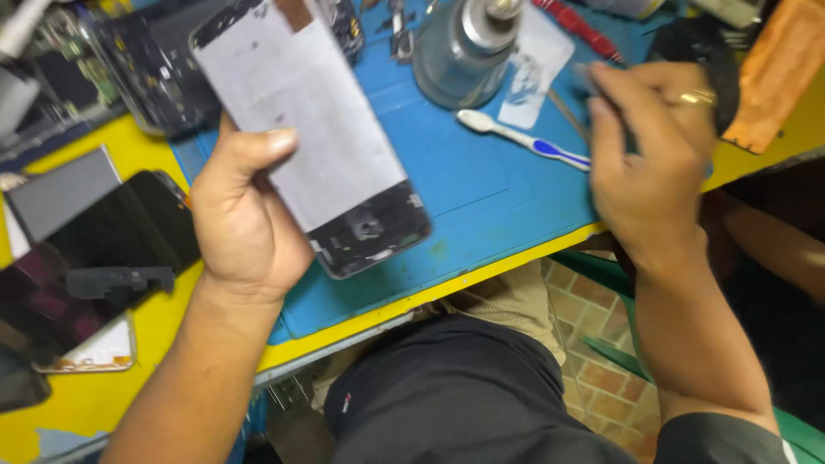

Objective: Cleaning adhesive residue from a mobile phone frame using a scraping tool and a toothbrush.

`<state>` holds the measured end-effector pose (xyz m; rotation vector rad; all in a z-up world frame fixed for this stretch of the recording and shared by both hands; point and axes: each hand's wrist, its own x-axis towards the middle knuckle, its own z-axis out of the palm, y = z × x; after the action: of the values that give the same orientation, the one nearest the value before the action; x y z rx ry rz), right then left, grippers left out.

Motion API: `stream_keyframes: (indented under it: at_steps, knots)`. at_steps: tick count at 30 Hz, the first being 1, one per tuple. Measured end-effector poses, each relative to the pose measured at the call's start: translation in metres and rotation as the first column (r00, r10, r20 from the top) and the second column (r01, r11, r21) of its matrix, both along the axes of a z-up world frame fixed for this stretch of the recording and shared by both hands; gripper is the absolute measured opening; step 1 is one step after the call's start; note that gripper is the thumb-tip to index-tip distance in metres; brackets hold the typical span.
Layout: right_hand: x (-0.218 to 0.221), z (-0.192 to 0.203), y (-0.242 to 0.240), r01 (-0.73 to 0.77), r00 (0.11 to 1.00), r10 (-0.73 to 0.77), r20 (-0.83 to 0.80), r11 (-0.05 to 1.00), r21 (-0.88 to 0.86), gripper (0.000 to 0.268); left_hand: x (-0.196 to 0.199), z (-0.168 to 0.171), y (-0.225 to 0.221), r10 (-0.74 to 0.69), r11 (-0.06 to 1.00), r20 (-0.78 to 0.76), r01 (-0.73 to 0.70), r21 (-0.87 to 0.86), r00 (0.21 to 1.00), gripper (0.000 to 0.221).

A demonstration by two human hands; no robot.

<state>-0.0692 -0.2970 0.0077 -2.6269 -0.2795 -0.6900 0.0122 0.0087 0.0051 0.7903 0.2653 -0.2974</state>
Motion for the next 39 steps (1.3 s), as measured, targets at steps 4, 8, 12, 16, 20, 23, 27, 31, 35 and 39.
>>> stream_keyframes:
  at_steps: [4, 8, 12, 16, 20, 23, 27, 31, 35, 39]
  knots:
    - [0.006, 0.012, 0.004, -0.123, 0.992, 0.124, 0.008, 0.989, -0.08, 0.016, 0.001, 0.002, 0.005, 0.08, 0.974, -0.224, -0.124, -0.188, 0.971, 0.035]
    - [-0.023, 0.01, -0.002, -0.206, 0.969, 0.196, -0.152, 0.977, -0.052, 0.023, -0.022, 0.017, 0.006, -0.212, 0.882, -0.075, 0.158, -0.445, 0.974, 0.063]
    - [-0.043, -0.01, -0.007, -0.154, 0.974, 0.122, -0.19, 0.974, -0.164, 0.019, -0.04, 0.007, 0.0, -0.259, 0.701, 0.149, 0.292, -0.65, 0.954, 0.076]
    - [-0.071, 0.008, 0.005, -0.056, 0.97, 0.034, -0.24, 0.994, -0.088, 0.021, -0.045, 0.006, -0.01, -0.17, 0.777, 0.257, 0.29, -0.559, 0.951, 0.096]
    - [-0.099, -0.009, 0.032, -0.034, 0.977, 0.07, -0.2, 0.983, 0.179, 0.033, -0.05, 0.011, -0.012, -0.116, 0.811, 0.3, 0.264, -0.522, 0.947, 0.085]
    - [-0.112, -0.015, 0.075, 0.127, 0.93, 0.032, -0.367, 0.908, 0.4, 0.033, -0.053, 0.017, -0.015, -0.093, 0.791, 0.324, 0.268, -0.55, 0.941, 0.091]
    - [-0.091, -0.004, 0.124, -0.193, 0.89, 0.395, -0.227, 0.778, 0.598, 0.048, -0.062, 0.019, -0.027, -0.05, 0.873, 0.375, 0.223, -0.434, 0.926, 0.093]
    - [-0.064, 0.021, 0.144, -0.375, 0.862, 0.496, -0.104, 0.762, 0.528, 0.044, -0.062, 0.027, -0.032, 0.018, 0.892, 0.398, 0.165, -0.42, 0.917, 0.095]
    - [-0.099, -0.011, 0.131, -0.384, 0.806, 0.524, -0.276, 0.817, 0.429, 0.052, -0.059, 0.036, -0.013, 0.13, 0.887, 0.376, 0.062, -0.458, 0.917, 0.102]
    - [-0.09, 0.001, 0.136, -0.358, 0.835, 0.493, -0.246, 0.825, 0.437, 0.05, -0.069, 0.034, -0.019, 0.104, 0.934, 0.388, 0.044, -0.355, 0.916, 0.104]
